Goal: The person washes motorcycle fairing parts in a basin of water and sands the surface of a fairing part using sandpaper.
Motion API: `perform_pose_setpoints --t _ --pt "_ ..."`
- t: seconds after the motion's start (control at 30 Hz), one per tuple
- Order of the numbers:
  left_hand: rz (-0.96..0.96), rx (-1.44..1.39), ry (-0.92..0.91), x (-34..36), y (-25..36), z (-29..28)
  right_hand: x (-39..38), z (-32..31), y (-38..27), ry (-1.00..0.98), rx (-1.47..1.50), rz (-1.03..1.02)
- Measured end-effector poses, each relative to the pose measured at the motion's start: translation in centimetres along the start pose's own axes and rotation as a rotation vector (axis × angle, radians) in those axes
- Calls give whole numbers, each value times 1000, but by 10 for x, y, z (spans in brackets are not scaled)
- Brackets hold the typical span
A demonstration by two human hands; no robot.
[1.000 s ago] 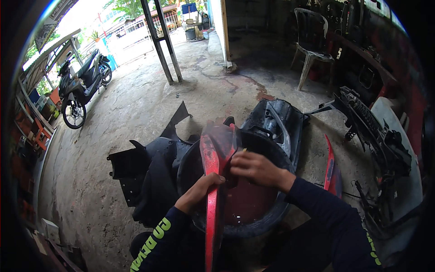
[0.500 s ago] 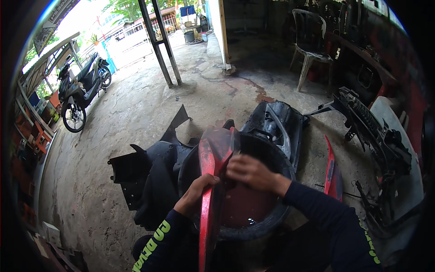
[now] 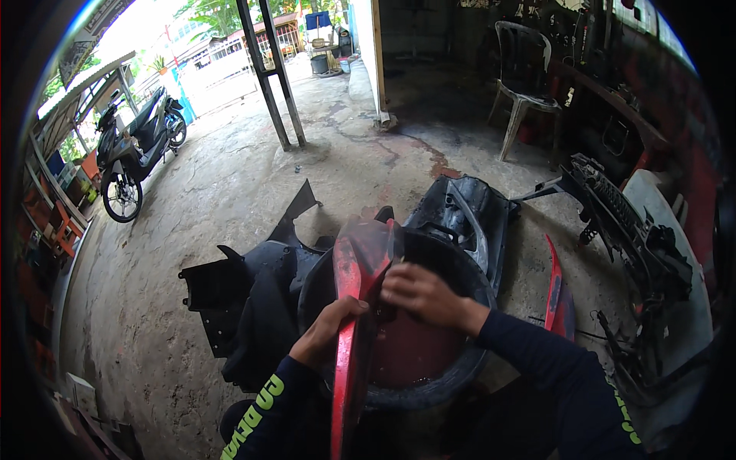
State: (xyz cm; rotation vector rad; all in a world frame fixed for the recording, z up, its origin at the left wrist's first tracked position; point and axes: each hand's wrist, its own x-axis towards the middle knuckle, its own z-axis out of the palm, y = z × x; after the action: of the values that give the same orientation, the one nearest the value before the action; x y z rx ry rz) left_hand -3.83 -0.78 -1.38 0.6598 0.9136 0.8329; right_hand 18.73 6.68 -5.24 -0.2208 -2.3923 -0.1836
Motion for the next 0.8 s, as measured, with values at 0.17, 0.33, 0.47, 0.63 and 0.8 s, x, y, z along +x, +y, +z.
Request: perform_pose_setpoints --t 0.17,0.33,0.47,0.63,0.8 --pt "-11 -21 12 3 1 -2 2 1 -8 -14 -15 122" --pt "-21 -26 4 -2 11 7 6 -8 23 -12 -15 197" --pt "41 -1 -67 4 -6 -12 1 4 -12 -76 -66 -19" --pt "-40 46 -40 3 -1 -4 2 -13 18 -83 -91 144" --pt "-8 -33 -78 6 -8 -13 6 -8 13 -87 -72 140"
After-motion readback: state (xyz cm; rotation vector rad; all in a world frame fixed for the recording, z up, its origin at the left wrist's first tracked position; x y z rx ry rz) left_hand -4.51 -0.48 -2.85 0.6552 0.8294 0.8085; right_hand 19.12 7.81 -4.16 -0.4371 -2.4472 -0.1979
